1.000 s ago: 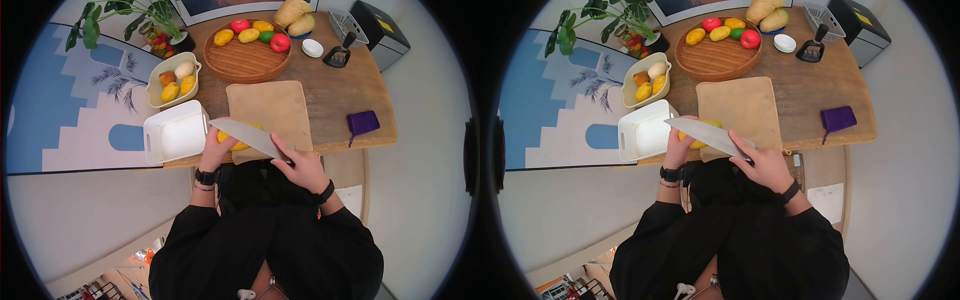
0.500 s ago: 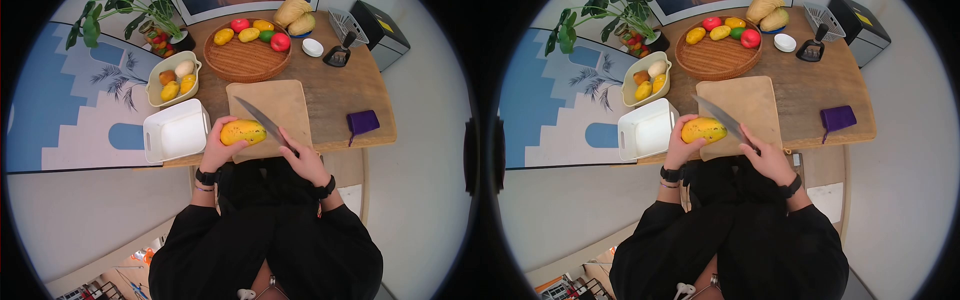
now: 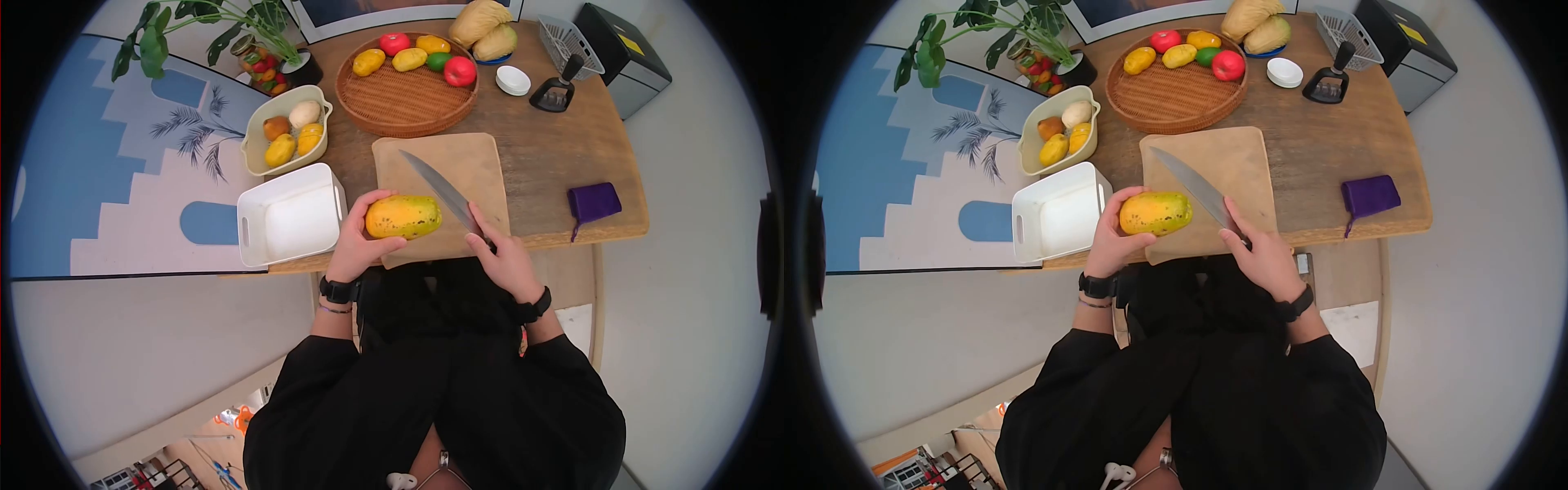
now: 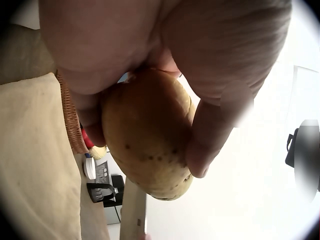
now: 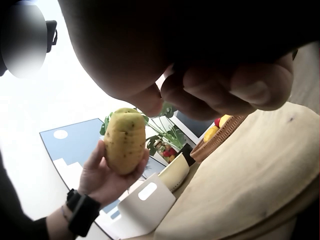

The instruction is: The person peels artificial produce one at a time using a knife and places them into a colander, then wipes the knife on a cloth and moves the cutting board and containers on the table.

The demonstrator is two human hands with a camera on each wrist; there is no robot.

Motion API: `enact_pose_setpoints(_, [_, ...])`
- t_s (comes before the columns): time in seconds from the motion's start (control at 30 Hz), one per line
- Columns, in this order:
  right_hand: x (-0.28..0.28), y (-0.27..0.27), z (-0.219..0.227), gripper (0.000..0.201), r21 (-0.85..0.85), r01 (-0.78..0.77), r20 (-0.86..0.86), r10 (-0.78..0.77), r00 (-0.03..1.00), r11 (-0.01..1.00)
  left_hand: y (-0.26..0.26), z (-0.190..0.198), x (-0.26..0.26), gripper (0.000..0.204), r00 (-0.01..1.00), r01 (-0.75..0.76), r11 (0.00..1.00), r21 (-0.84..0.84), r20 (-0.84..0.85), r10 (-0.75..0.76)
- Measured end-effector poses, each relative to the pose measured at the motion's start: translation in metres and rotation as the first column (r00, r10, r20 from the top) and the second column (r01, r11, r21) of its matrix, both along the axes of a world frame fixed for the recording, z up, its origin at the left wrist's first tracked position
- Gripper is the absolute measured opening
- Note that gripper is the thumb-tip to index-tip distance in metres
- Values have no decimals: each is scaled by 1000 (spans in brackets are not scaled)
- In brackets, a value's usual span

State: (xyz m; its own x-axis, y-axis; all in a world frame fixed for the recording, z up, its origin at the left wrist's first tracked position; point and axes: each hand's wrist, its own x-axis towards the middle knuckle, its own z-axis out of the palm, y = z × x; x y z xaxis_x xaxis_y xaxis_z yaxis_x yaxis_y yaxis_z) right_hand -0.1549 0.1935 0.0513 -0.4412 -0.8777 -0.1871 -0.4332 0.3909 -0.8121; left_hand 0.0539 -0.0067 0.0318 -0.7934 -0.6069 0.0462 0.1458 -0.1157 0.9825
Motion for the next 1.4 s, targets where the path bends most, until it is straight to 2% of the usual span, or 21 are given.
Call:
enact_pose_setpoints(0.07, [3, 1, 0, 56, -71, -12, 39, 14, 999, 997, -1, -2, 0, 78, 1000, -14, 1000, 23, 14, 14])
enact_pose_setpoints(0.13, [6, 5, 2, 54, -288, -159, 72, 188, 980, 944, -1, -6, 1, 79, 1000, -12, 997, 74, -16, 13])
enact_pose_setpoints(0.27, [0, 0, -11, 53, -211, -92, 153, 125, 980, 973, 0, -9, 1, 79, 983, 58, 976, 209, -185, -19])
enact_pose_setpoints(0.37, [-1, -1, -12, 53, -294, -112, 188, 172, 967, 949, -4, -13, 5, 81, 980, 113, 958, 264, -187, -64])
enact_pose_setpoints(0.43, [2, 2, -8, 53, -372, -210, 201, 300, 933, 904, -5, -19, 8, 79, 977, 129, 954, 271, -200, -76])
enact_pose_setpoints(0.47, [2, 0, -7, 53, -373, -206, 200, 296, 934, 905, -6, -20, 7, 77, 970, 157, 949, 273, -222, -97])
enact_pose_setpoints(0.53, [0, -4, -5, 53, -181, -116, 217, 155, 964, 977, -5, -19, 7, 69, 950, 202, 924, 324, -294, -105])
enact_pose_setpoints(0.6, [0, -4, -5, 54, -150, -77, 172, 102, 980, 986, -6, -18, 5, 62, 925, 240, 898, 368, -367, -97])
enact_pose_setpoints(0.73, [10, -1, 11, 59, -74, -65, 61, 70, 996, 995, -5, -29, 2, 53, 972, 84, 845, 529, -231, 48])
enact_pose_setpoints(0.77, [14, -2, 10, 59, -76, -65, 61, 70, 996, 995, -4, -33, -2, 54, 982, 40, 827, 561, -177, 73])
enact_pose_setpoints(0.83, [22, -5, 5, 62, -401, -121, -136, 72, 988, 908, 6, -32, -11, 54, 981, -5, 818, 575, -158, 117])
enact_pose_setpoints(0.9, [27, -8, 2, 63, -376, -147, -202, 74, 977, 915, 13, -31, -15, 54, 978, -52, 804, 592, -133, 161])
enact_pose_setpoints(0.93, [27, -9, 0, 64, -350, -181, -270, 86, 959, 919, 14, -34, -15, 54, 976, -26, 852, 524, -172, 136])
enact_pose_setpoints(1.0, [24, -13, -11, 65, -301, -78, -241, 3, 970, 950, 13, -37, -13, 55, 971, -6, 893, 449, -211, 112])
enact_pose_setpoints(1.03, [21, -15, -14, 66, -248, 23, -217, -79, 973, 968, 12, -37, -10, 55, 965, 32, 861, 507, -241, 107])
enact_pose_setpoints(1.13, [10, -13, -12, 64, -230, 85, -172, -126, 977, 970, 8, -30, -7, 58, 965, 49, 828, 559, -241, 106])
enact_pose_setpoints(1.17, [12, -12, -10, 64, -228, 81, -171, -121, 978, 970, 8, -26, -6, 60, 972, 31, 827, 562, -208, 105])
enact_pose_setpoints(1.23, [19, -8, -6, 61, -423, -46, -160, -25, 987, 905, 11, -25, -9, 62, 968, 14, 824, 567, -214, 131])
enact_pose_setpoints(1.3, [26, -10, -13, 61, -420, -88, -170, 17, 985, 903, 13, -26, -15, 63, 963, 12, 823, 568, -229, 144])
enact_pose_setpoints(1.37, [27, -8, -21, 60, -416, -133, -177, 63, 982, 899, 18, -27, -16, 67, 925, 131, 795, 592, -361, 117])
enact_pose_setpoints(1.4, [25, -8, -23, 61, -253, -71, -114, 43, 993, 965, 19, -27, -16, 67, 924, 132, 795, 593, -363, 118])
